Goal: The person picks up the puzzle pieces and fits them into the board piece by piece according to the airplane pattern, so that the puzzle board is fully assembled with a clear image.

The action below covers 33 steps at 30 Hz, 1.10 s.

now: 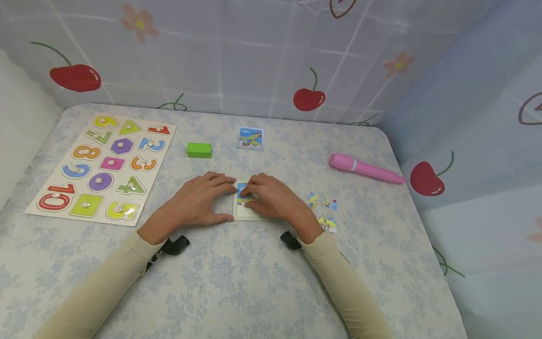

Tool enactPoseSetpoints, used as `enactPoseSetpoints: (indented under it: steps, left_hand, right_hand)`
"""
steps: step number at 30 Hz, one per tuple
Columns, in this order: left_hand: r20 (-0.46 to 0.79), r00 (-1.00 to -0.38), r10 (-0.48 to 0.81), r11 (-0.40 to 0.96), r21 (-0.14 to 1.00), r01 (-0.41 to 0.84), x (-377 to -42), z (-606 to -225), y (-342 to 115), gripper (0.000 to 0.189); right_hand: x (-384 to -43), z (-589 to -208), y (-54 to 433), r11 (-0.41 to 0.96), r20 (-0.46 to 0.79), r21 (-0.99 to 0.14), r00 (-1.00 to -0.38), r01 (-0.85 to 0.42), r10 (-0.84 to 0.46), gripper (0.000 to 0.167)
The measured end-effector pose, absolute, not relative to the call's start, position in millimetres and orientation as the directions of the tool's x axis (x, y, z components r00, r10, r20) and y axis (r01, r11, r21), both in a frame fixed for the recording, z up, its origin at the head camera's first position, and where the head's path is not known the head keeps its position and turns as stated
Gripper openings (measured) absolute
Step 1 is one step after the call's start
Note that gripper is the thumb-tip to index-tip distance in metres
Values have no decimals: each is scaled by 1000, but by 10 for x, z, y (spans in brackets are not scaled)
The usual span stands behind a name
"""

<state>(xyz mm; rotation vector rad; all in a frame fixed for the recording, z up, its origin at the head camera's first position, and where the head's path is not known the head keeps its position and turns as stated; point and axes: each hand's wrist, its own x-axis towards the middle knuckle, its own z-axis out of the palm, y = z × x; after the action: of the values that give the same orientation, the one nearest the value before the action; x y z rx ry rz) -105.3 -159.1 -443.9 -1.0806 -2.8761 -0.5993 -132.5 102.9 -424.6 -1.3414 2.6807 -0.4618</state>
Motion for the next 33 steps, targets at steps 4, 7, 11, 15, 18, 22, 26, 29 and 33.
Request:
enactPoseSetpoints:
  steps: [4, 7, 11, 15, 18, 22, 26, 29, 33]
  left_hand:
    - [149, -760, 632, 684, 354, 638, -1051, -4436, -1599, 71]
    - [150, -759, 633, 682, 355, 639, -1049, -4432, -1599, 71]
    - [148, -760, 633, 684, 353, 638, -1047, -4429, -1598, 71]
    - [149, -761, 631, 686, 352, 637, -1047, -4426, -1599, 71]
    - [144, -764, 629, 689, 352, 634, -1051, -4414, -1590, 71]
    - [130, -769, 626, 695, 353, 626, -1058, -4401, -1579, 72]
    - [117, -768, 629, 697, 352, 625, -1056, -4403, -1574, 72]
    - [111, -769, 630, 698, 354, 623, -1050, -4411, -1573, 73]
    - [109, -767, 632, 695, 359, 623, -1042, -4417, -1570, 73]
  right_hand:
    - [-1331, -4250, 1018, 545, 51, -316, -588, -776, -807, 23]
    - [-1337, -4242, 1021, 545, 42, -317, -585, -777, -810, 22]
    - [-1353, -4210, 1049, 548, 32, -333, -590, -767, -807, 24]
    - [-1385, -4153, 1125, 555, 41, -368, -610, -746, -792, 25]
    - [-1422, -4107, 1215, 566, 51, -390, -631, -726, -774, 25]
    - [-1454, -4060, 1337, 602, 43, -397, -669, -693, -742, 25]
    - [-1454, -4056, 1465, 641, 14, -399, -703, -656, -711, 26]
    - [-1448, -4065, 1575, 668, -12, -417, -731, -617, -682, 28]
    - [-1445, -4088, 1736, 705, -32, -426, -770, -567, -638, 30]
